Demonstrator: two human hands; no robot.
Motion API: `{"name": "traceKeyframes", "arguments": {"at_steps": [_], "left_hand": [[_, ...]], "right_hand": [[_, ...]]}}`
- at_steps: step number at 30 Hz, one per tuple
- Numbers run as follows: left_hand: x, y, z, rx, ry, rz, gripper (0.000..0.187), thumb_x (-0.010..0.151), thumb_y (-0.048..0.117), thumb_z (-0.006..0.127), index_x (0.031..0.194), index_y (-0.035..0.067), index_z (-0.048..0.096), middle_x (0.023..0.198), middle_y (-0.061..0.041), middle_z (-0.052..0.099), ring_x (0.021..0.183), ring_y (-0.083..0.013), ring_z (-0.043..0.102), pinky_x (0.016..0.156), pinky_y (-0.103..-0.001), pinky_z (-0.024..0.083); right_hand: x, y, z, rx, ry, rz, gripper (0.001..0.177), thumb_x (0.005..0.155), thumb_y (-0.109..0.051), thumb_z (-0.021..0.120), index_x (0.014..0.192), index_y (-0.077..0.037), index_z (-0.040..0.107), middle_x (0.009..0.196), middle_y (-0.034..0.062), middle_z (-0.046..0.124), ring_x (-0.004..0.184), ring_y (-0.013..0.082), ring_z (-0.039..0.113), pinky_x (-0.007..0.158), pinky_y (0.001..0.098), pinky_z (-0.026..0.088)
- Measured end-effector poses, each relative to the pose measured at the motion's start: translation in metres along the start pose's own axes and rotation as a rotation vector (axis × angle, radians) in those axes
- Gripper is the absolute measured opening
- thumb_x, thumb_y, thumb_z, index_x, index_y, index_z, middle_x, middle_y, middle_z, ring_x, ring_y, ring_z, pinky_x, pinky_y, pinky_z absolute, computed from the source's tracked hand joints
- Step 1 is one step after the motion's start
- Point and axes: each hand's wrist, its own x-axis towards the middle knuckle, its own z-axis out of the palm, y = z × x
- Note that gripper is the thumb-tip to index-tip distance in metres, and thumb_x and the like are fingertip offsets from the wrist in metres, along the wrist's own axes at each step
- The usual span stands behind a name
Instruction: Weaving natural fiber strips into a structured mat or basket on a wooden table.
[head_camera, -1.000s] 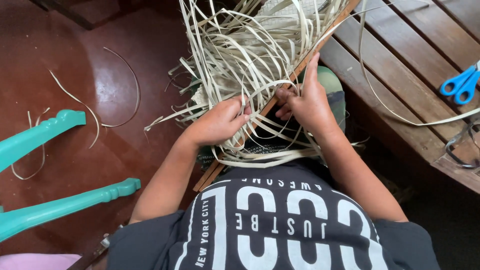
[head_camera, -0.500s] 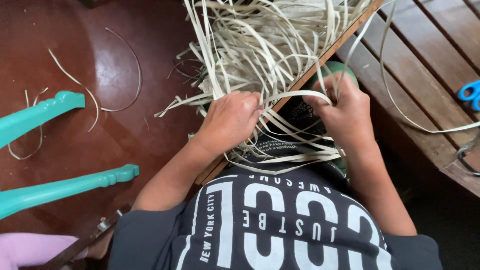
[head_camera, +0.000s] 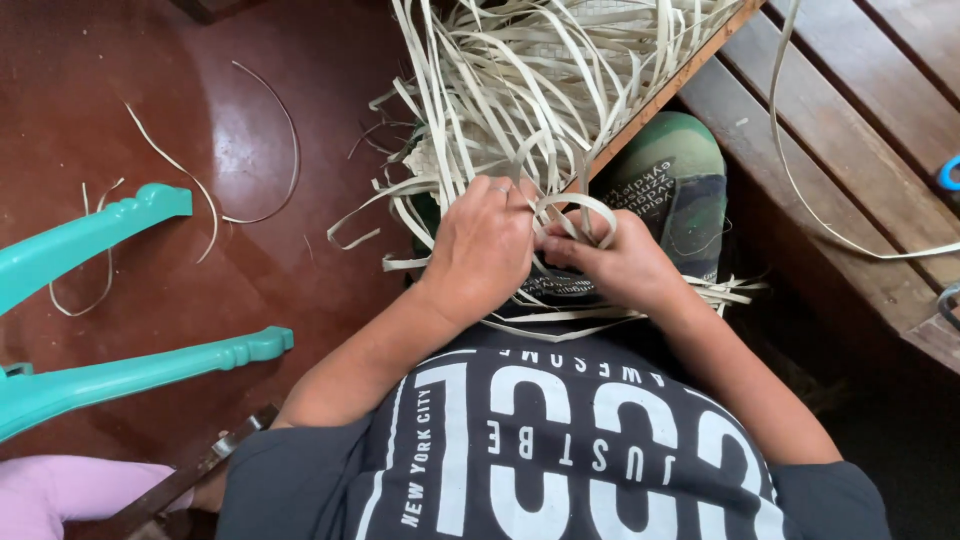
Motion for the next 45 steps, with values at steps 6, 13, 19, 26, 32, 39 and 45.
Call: {"name": "traceKeyframes", "arguments": {"at_steps": [6, 13, 19, 26, 32, 39, 45], "left_hand": [[-0.004, 0.008, -0.002, 0.208, 0.152, 0.138, 0.009, 0.095, 0.010, 0.058, 0.090, 0.003, 0.056, 0.073, -0.006, 0.043, 0.072, -0.0259, 0.052, 0.062, -0.031, 0.050], [0.015, 0.006, -0.030, -0.146, -0.193, -0.103, 0.011, 0.096, 0.009, 0.057, 0.087, 0.003, 0.060, 0.073, -0.012, 0.062, 0.071, -0.0318, 0.061, 0.063, -0.046, 0.052], [0.022, 0.002, -0.036, -0.213, -0.057, -0.044, 0.032, 0.092, 0.019, 0.066, 0.065, 0.004, 0.065, 0.068, -0.009, 0.064, 0.067, -0.0311, 0.066, 0.063, -0.038, 0.055], [0.020, 0.003, -0.027, -0.166, -0.152, -0.099, 0.018, 0.090, 0.017, 0.067, 0.074, 0.009, 0.067, 0.063, -0.006, 0.063, 0.068, -0.0271, 0.067, 0.062, -0.038, 0.056], [0.028, -0.003, -0.026, -0.336, -0.271, -0.172, 0.017, 0.091, 0.016, 0.062, 0.076, 0.011, 0.068, 0.075, -0.009, 0.063, 0.074, -0.0340, 0.068, 0.070, -0.045, 0.056], [0.035, 0.002, -0.043, -0.385, -0.430, -0.254, 0.025, 0.098, 0.022, 0.061, 0.076, 0.011, 0.067, 0.079, -0.009, 0.066, 0.077, -0.0314, 0.067, 0.075, -0.046, 0.054], [0.025, 0.006, -0.028, -0.245, -0.156, -0.146, 0.016, 0.090, 0.020, 0.065, 0.080, 0.010, 0.057, 0.072, -0.007, 0.054, 0.074, -0.0296, 0.064, 0.063, -0.044, 0.056]], "right_hand": [[0.019, 0.007, -0.005, 0.659, 0.081, 0.141, 0.020, 0.084, 0.002, 0.066, 0.101, 0.013, 0.067, 0.070, 0.0192, 0.067, 0.052, 0.0219, 0.067, 0.046, 0.0347, 0.060], [-0.019, -0.048, -0.068, 0.739, 0.051, -0.473, 0.017, 0.090, 0.001, 0.074, 0.103, -0.008, 0.067, 0.089, 0.0046, 0.069, 0.078, 0.0112, 0.068, 0.075, 0.0202, 0.062], [0.006, -0.028, -0.032, 0.150, 0.134, -0.131, 0.015, 0.084, -0.011, 0.079, 0.098, -0.007, 0.078, 0.058, 0.0089, 0.066, 0.051, 0.0144, 0.064, 0.054, 0.0264, 0.052], [0.022, -0.024, -0.017, 0.187, 0.235, -0.184, 0.011, 0.081, -0.011, 0.085, 0.085, -0.008, 0.076, 0.058, 0.0074, 0.067, 0.049, 0.0107, 0.062, 0.049, 0.0240, 0.050], [-0.022, -0.046, -0.046, 0.363, 0.074, -0.120, 0.009, 0.081, -0.006, 0.080, 0.086, -0.002, 0.074, 0.059, 0.0116, 0.068, 0.054, 0.0124, 0.066, 0.056, 0.0234, 0.054], [-0.025, -0.033, -0.028, 0.088, -0.095, -0.002, 0.013, 0.075, -0.009, 0.082, 0.088, -0.008, 0.081, 0.074, 0.0111, 0.078, 0.073, 0.0196, 0.072, 0.077, 0.0331, 0.056], [-0.021, -0.036, -0.054, 0.258, 0.214, -0.147, 0.018, 0.080, -0.004, 0.085, 0.091, -0.004, 0.071, 0.067, 0.0082, 0.060, 0.064, 0.0126, 0.057, 0.066, 0.0240, 0.047]]}}
